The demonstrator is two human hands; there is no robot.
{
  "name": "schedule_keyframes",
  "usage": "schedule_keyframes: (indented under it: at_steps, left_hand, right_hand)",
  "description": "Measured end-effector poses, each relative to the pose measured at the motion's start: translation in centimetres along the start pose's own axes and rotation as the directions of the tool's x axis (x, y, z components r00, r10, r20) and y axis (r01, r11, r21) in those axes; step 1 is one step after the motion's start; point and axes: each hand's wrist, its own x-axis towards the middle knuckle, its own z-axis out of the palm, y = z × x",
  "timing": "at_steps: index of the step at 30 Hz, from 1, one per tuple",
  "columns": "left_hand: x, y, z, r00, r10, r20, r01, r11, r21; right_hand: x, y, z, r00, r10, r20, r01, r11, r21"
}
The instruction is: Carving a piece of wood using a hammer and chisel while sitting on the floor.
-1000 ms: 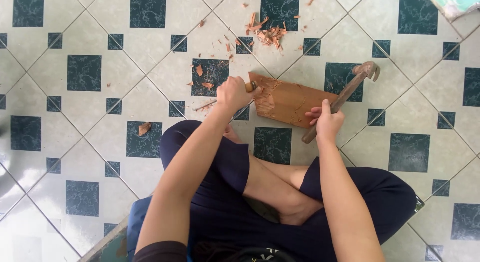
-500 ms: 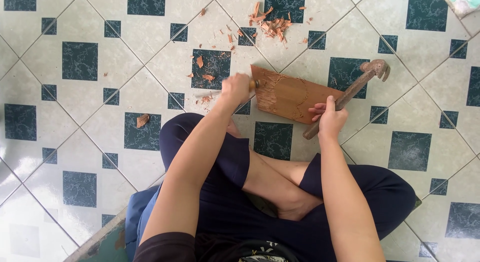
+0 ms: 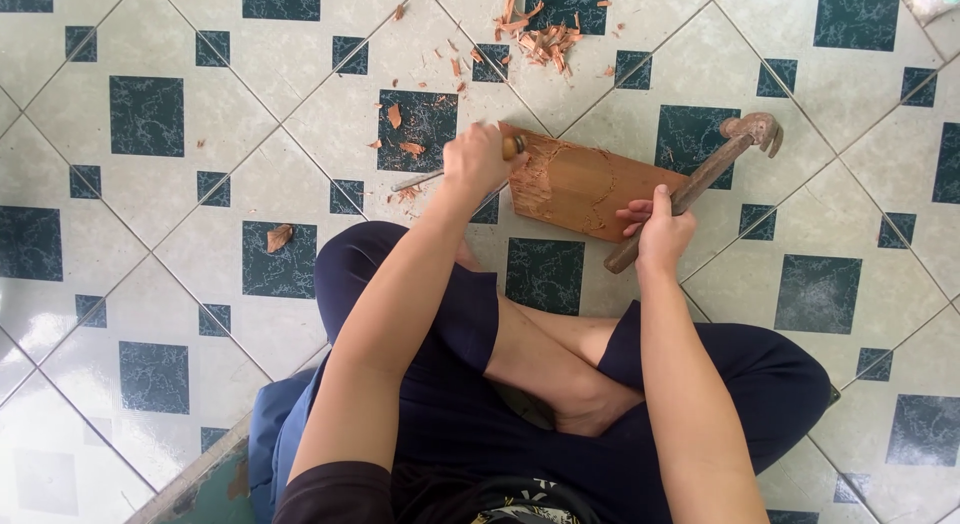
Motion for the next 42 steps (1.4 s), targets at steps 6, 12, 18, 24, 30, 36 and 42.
schedule_keyframes:
  at_steps: [6, 12, 18, 24, 30, 36, 42]
  left_hand:
    - [1.5, 0.5, 2.3, 0.998, 0.059, 0.007, -0.059, 0.998, 0.026]
    - [1.9, 0.6, 3.3, 1.0, 0.015, -0.004, -0.015, 0.999, 0.045]
    - [1.7, 1.5, 0.9, 0.999, 0.0, -0.032, 0.0, 1.0, 0.005]
    - [4.2, -0.6, 3.0, 0.991, 0.008, 0.13, -0.01, 1.0, 0.017]
    - [4.0, 0.1, 3.6, 0.996, -0.019, 0.09, 0.007, 0.993, 0.122]
    - [-0.3, 6.7, 0.6, 0.952, 0.191, -0.237, -0.256, 0.924, -0.283]
    - [-5.2, 14.2, 2.4, 0.829, 0.316, -0.461, -0.539, 0.67, -0.511]
  right_hand:
    - [0.1, 0.3, 0.1, 1.0, 0.014, -0.012, -0.014, 0.999, 0.046]
    - [0.0, 0.0, 0.3, 1.0, 0.015, -0.022, -0.013, 0.997, 0.074]
    - [-0.2, 0.2, 0.6, 1.0, 0.011, -0.028, -0.009, 0.998, 0.069]
    - [0.1, 0.0, 0.9, 0.999, -0.001, -0.032, 0.004, 0.997, 0.081]
    - [0.0, 0.1, 1.0, 0.999, -0.011, -0.036, 0.014, 0.996, 0.088]
    - [0.2, 0.1, 1.0, 0.999, -0.014, -0.04, 0.017, 0.997, 0.077]
    - [1.1, 1.9, 0.6, 0.989, -0.08, -0.123, 0.089, 0.993, 0.072]
